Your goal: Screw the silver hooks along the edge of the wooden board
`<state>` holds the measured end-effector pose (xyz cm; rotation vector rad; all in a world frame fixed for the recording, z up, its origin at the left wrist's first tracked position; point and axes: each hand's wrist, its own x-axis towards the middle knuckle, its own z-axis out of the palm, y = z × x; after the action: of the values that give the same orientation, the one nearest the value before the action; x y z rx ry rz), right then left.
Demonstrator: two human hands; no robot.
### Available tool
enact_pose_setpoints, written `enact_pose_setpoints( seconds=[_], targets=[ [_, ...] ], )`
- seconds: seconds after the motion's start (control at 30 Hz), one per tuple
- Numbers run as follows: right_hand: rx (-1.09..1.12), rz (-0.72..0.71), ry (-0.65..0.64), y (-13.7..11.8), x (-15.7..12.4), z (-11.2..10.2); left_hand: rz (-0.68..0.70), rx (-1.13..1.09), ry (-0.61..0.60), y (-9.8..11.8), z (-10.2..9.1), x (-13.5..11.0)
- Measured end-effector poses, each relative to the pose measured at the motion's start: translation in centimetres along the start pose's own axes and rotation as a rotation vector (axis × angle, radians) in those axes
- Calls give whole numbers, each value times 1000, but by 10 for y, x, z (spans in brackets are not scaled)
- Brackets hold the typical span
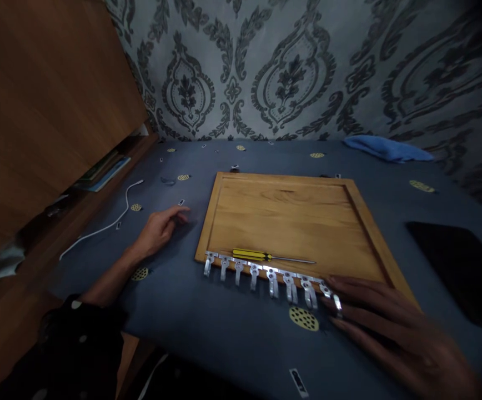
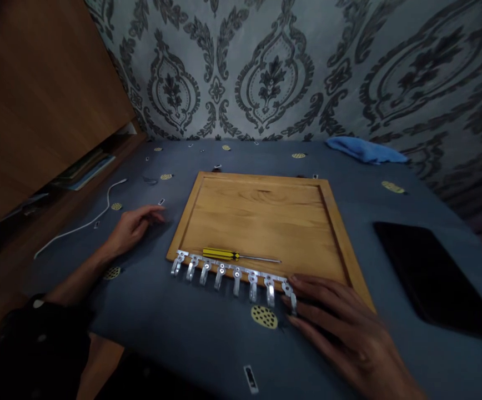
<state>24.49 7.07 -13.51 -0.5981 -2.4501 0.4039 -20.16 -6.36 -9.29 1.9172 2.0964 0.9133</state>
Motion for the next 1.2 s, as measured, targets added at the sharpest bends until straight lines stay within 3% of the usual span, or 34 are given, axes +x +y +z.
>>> enact_pose_setpoints(
  seconds=[0.1, 0.47, 0.67, 0.8, 1.0, 1.2],
  targets=[
    [-42, -127, -42, 4, -1, -1, -24, -10, 33, 2, -4, 1],
    [-33, -72, -84, 12, -10, -1, -89, 94, 21, 1, -11, -35],
    [-67, -157, -39, 3, 2, -3, -101, 130, -31, -4, -7, -36],
    [-64, -217, 17, -7, 13, -7, -74, 120, -79, 11, -6, -37],
    [-23, -173, 5, -3, 8, -5, -11, 90, -79, 41, -6, -63],
    [-29, -203, 9, -10, 14, -8, -35, 77, 14, 47, -10, -78]
  ],
)
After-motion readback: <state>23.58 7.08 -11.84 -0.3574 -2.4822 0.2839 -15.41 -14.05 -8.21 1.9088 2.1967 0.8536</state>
